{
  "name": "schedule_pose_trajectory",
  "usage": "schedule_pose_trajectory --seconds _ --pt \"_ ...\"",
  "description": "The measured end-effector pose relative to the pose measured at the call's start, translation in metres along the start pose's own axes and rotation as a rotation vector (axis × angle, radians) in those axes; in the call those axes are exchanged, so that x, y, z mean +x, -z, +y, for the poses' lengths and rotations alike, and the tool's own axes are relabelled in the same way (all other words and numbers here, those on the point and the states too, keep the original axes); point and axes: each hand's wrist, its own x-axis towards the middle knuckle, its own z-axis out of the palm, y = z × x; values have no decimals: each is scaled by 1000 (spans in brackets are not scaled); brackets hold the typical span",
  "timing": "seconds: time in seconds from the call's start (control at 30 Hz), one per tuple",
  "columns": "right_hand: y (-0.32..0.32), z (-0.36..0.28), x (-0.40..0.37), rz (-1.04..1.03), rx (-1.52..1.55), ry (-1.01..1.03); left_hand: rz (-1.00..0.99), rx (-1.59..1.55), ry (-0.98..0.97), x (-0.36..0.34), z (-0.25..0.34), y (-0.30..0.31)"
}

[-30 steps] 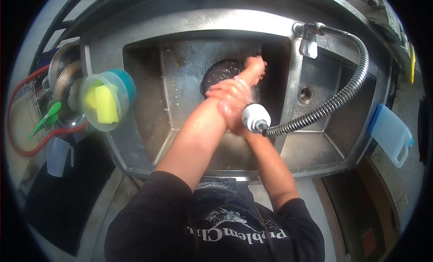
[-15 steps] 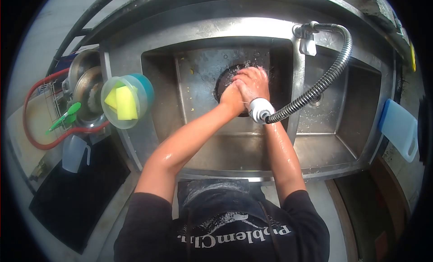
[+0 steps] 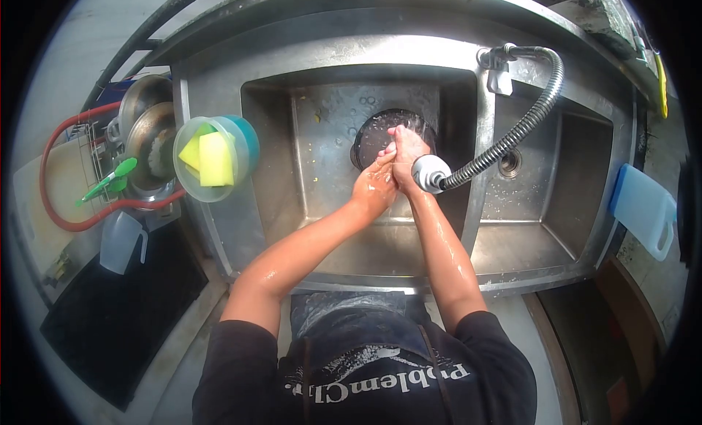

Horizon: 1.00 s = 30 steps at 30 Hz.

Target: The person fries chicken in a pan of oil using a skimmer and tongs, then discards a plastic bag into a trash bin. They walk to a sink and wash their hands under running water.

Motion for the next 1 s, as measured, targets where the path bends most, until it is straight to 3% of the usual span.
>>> schedule_pose_trajectory --seconds 0.07,0.1,0.13,0.17,0.23,0.27,0.33,0.4,0.47,0.5,0.53,0.6,0.63,0.77,0.83,0.87,0.93,0.97,1.0 --pt "-2 -7 7 40 64 -139 -20 -43 -43 -2 0 -2" --pt "5 -17 11 -83 268 -342 17 -63 -63 -5 -3 7" --pt "10 -14 17 -85 267 -335 57 -79 -83 -5 -7 17" --pt "13 -11 21 -218 507 -310 63 -78 -83 -3 -10 24" --pt "20 -4 27 -371 850 -219 391 -760 123 -2 -12 38" --pt "20 -4 27 -372 847 -221 394 -761 127 3 -10 42" --pt "17 -4 28 -490 1003 -268 711 -1178 513 22 -1 46" --pt "14 -1 25 -532 1089 -255 830 -1032 512 41 -1 40" --pt "10 3 22 -615 1263 -228 897 -1521 901 55 -7 35" --pt "6 7 22 -652 1225 -200 812 -1865 847 58 -12 35" --pt "7 9 22 -649 1220 -203 813 -1870 850 59 -16 35" --pt "8 4 16 -478 1302 -366 767 -1342 570 60 -17 32" --pt "9 3 17 -524 1185 -359 766 -1255 670 60 -13 32" --pt "12 4 20 -412 907 -309 656 -1254 693 58 -15 40" --pt "-1 -7 13 -226 627 -334 677 -1482 832 65 -19 33" --pt "-1 -6 18 -227 627 -331 679 -1482 830 71 -21 33" --pt "0 -1 25 -131 391 -189 594 -1845 1062 78 -20 33" --pt "-13 -23 13 -39 343 -112 598 -2083 1007 81 -17 10" --pt "-13 -22 15 -44 343 -117 603 -2078 1014 82 -15 12"
